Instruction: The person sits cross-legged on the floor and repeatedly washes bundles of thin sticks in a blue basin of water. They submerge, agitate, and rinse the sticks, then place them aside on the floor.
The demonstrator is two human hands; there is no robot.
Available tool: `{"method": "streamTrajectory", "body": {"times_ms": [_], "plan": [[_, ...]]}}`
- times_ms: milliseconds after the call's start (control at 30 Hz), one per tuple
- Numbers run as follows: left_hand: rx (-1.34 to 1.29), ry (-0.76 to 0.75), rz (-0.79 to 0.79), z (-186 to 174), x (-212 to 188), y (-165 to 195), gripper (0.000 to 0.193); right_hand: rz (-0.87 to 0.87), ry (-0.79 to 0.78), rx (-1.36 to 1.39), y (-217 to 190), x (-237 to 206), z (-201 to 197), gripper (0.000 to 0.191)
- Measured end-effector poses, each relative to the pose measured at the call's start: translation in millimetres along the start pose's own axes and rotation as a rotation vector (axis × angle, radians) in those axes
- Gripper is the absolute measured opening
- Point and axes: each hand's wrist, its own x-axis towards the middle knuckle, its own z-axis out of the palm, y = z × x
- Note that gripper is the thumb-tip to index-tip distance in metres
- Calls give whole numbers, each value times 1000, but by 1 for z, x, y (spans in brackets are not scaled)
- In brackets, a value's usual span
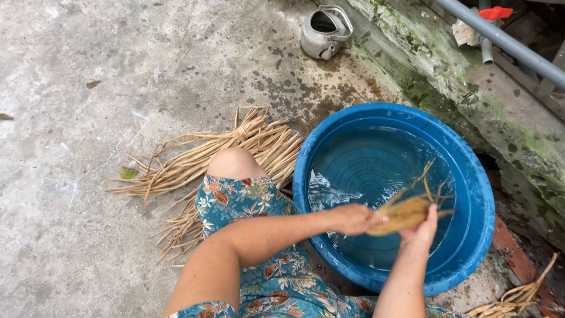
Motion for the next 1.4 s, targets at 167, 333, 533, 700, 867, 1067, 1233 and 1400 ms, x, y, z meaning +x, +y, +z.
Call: {"method": "streamTrajectory", "body": {"times_ms": [167,333,533,700,867,1067,1233,1400], "plan": [[-69,92,-91,-16,28,-31,68,214,-364,-140,42,-18,56,53],[154,35,-63,-7,36,-27,59,231,-294,-48,64,4,54,27],[184,-64,-81,0,5,8,57,82,-28,48,25,37,-17,28],[68,-5,-261,-12,-26,22,56,-169,61,153,-15,5,-31,46],[-184,113,-312,-42,-30,16,47,-50,-497,35,16,-58,54,66],[96,54,-202,-37,-39,38,48,149,-168,68,60,-68,74,36],[58,-194,-154,-44,-72,65,45,-61,-1,272,23,-15,-22,20],[16,-203,-372,-72,-79,68,36,-141,75,428,10,-23,-51,22]]}}
